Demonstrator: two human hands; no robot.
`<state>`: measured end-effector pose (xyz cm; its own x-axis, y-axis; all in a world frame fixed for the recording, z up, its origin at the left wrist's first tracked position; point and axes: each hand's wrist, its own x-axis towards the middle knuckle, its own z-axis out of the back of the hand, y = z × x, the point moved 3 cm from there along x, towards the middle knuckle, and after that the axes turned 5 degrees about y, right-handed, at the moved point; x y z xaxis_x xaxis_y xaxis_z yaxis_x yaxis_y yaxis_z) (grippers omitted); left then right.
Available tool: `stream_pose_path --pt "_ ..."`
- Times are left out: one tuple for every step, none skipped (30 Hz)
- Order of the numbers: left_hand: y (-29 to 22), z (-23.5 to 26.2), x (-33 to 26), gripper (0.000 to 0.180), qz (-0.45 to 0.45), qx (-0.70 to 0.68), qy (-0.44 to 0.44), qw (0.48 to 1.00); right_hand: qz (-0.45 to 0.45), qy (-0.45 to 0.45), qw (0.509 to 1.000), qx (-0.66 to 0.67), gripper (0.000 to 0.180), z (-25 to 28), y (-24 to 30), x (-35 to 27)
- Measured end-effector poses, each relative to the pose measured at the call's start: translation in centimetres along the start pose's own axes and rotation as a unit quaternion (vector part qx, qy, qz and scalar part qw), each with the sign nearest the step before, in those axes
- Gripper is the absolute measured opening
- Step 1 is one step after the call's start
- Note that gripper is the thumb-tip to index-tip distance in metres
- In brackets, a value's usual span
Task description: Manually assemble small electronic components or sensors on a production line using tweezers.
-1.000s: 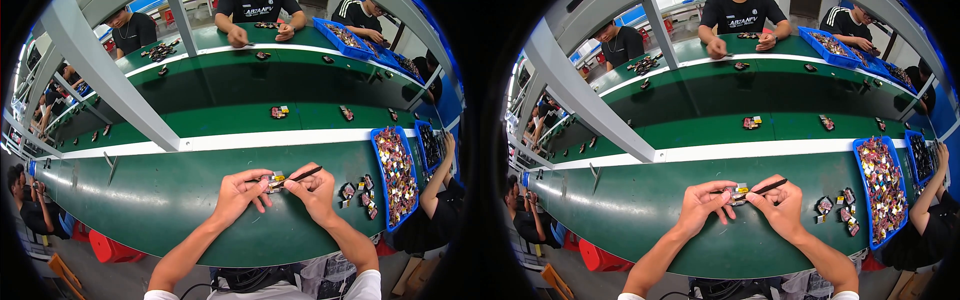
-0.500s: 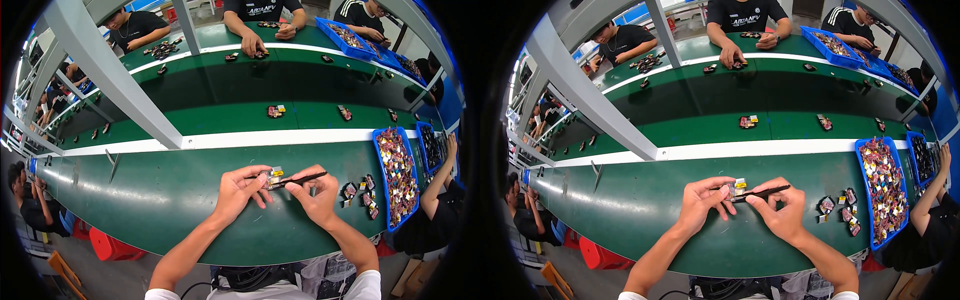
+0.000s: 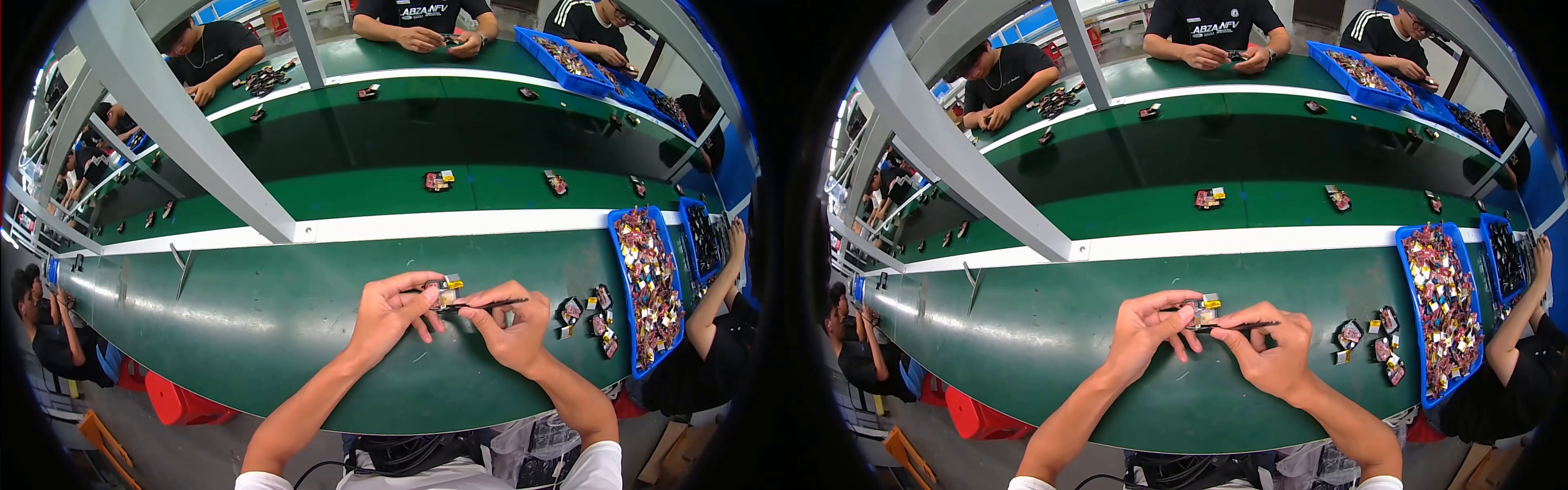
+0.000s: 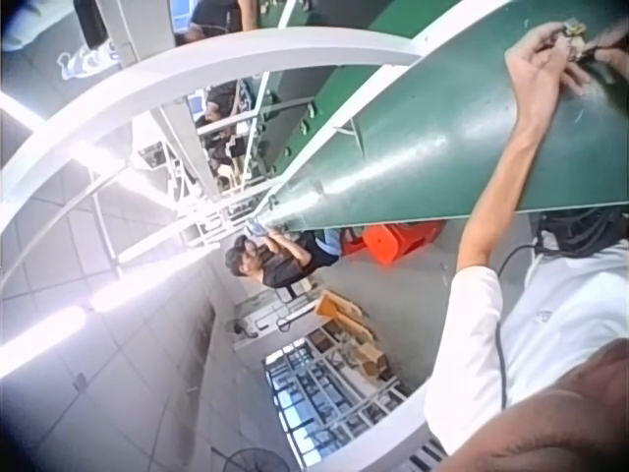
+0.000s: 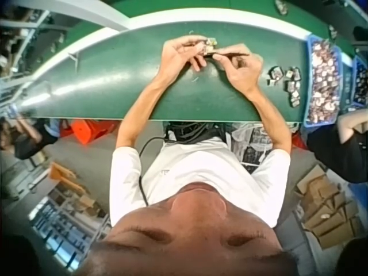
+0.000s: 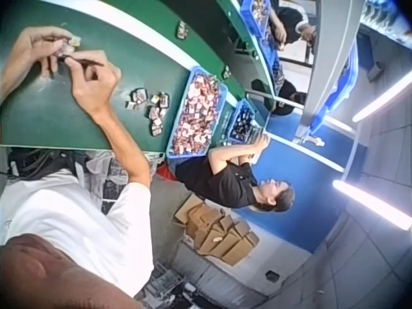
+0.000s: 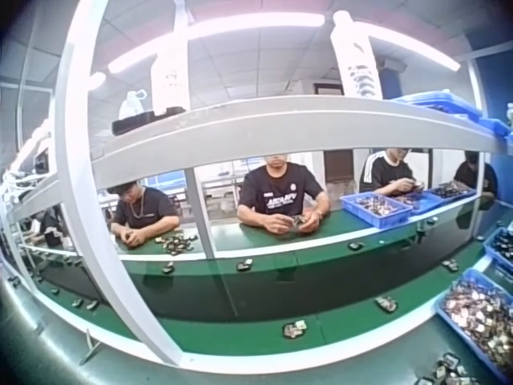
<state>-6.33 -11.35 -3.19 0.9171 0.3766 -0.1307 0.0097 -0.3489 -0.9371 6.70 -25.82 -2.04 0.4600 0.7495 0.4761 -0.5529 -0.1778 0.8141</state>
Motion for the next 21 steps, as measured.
stream_pose_path --pt "0.0 -0.1 0.0 0.031 0.0 0.0 0.001 1.0 0.0 0.0 1.0 -0.001 0.013 0.0 0.1 0.0" --pt "0.1 -0.1 0.0 0.031 0.002 0.004 -0.003 1.0 0.025 -0.002 1.0 0.0 0.013 -0.2 0.5 0.2" --pt "0.1 0.0 -0.1 0.031 0.005 0.009 -0.007 1.0 0.05 -0.003 0.999 0.0 0.013 -0.3 0.7 0.3" --pt "0.1 -0.1 -0.1 0.031 0.005 0.009 -0.008 1.0 0.05 -0.003 0.999 0.0 0.013 -0.2 0.8 0.4" --pt "0.0 -0.1 -0.2 0.031 0.013 0.024 -0.016 0.999 0.094 0.018 0.995 -0.034 0.015 -0.2 1.1 0.5" --pt "0.0 0.0 -0.2 0.031 0.022 0.04 -0.025 0.999 0.138 0.038 0.987 -0.067 0.017 -0.3 1.5 0.5" --pt "0.0 0.0 -0.2 0.031 0.022 0.041 -0.025 0.999 0.131 0.036 0.988 -0.077 0.018 -0.4 1.7 0.6" --pt "0.0 -0.1 -0.2 0.03 0.023 0.055 -0.032 0.998 0.131 0.035 0.988 -0.079 0.018 -0.4 1.7 0.5" --pt "0.0 -0.1 -0.2 0.029 0.023 0.069 -0.04 0.997 0.145 0.035 0.985 -0.085 0.018 -0.5 1.7 0.4" --pt "0.1 -0.2 -0.2 0.029 0.022 0.07 -0.038 0.997 0.16 0.036 0.982 -0.091 0.017 -0.6 1.6 0.3" --pt "0.2 -0.2 -0.2 0.027 0.021 0.076 -0.042 0.996 0.16 0.035 0.982 -0.091 0.017 -0.6 1.5 0.2" --pt "0.3 -0.3 -0.2 0.025 0.02 0.082 -0.047 0.995 0.165 0.037 0.981 -0.094 0.017 -0.7 1.5 0.1" --pt "0.2 -0.3 -0.2 0.025 0.02 0.084 -0.046 0.995 0.169 0.04 0.98 -0.097 0.017 -0.7 1.5 0.1" --pt "0.2 -0.3 -0.2 0.024 0.02 0.084 -0.051 0.995 0.17 0.038 0.98 -0.097 0.017 -0.8 1.5 0.0" --pt "0.2 -0.3 -0.2 0.023 0.021 0.084 -0.056 0.995 0.162 0.035 0.982 -0.092 0.016 -0.8 1.6 0.0" --pt "0.3 -0.4 -0.2 0.023 0.02 0.086 -0.055 0.995 0.155 0.031 0.984 -0.087 0.015 -0.8 1.6 0.0" --pt "0.5 -0.4 -0.2 0.022 0.024 0.087 -0.064 0.994 0.157 0.028 0.983 -0.086 0.015 -0.8 1.6 -0.1" --pt "0.6 -0.3 -0.2 0.022 0.027 0.088 -0.073 0.993 0.161 0.037 0.982 -0.088 0.015 -0.9 1.4 -0.2" --pt "0.7 -0.2 -0.2 0.022 0.025 0.092 -0.072 0.993 0.165 0.046 0.981 -0.089 0.015 -1.0 1.3 -0.2" --pt "0.9 0.0 0.0 0.022 0.031 0.101 -0.069 0.992 0.166 0.041 0.981 -0.09 0.015 -1.1 1.1 -0.2" --pt "0.9 0.0 0.2 0.022 0.036 0.109 -0.066 0.991 0.156 0.03 0.984 -0.081 0.016 -1.1 0.7 -0.2"
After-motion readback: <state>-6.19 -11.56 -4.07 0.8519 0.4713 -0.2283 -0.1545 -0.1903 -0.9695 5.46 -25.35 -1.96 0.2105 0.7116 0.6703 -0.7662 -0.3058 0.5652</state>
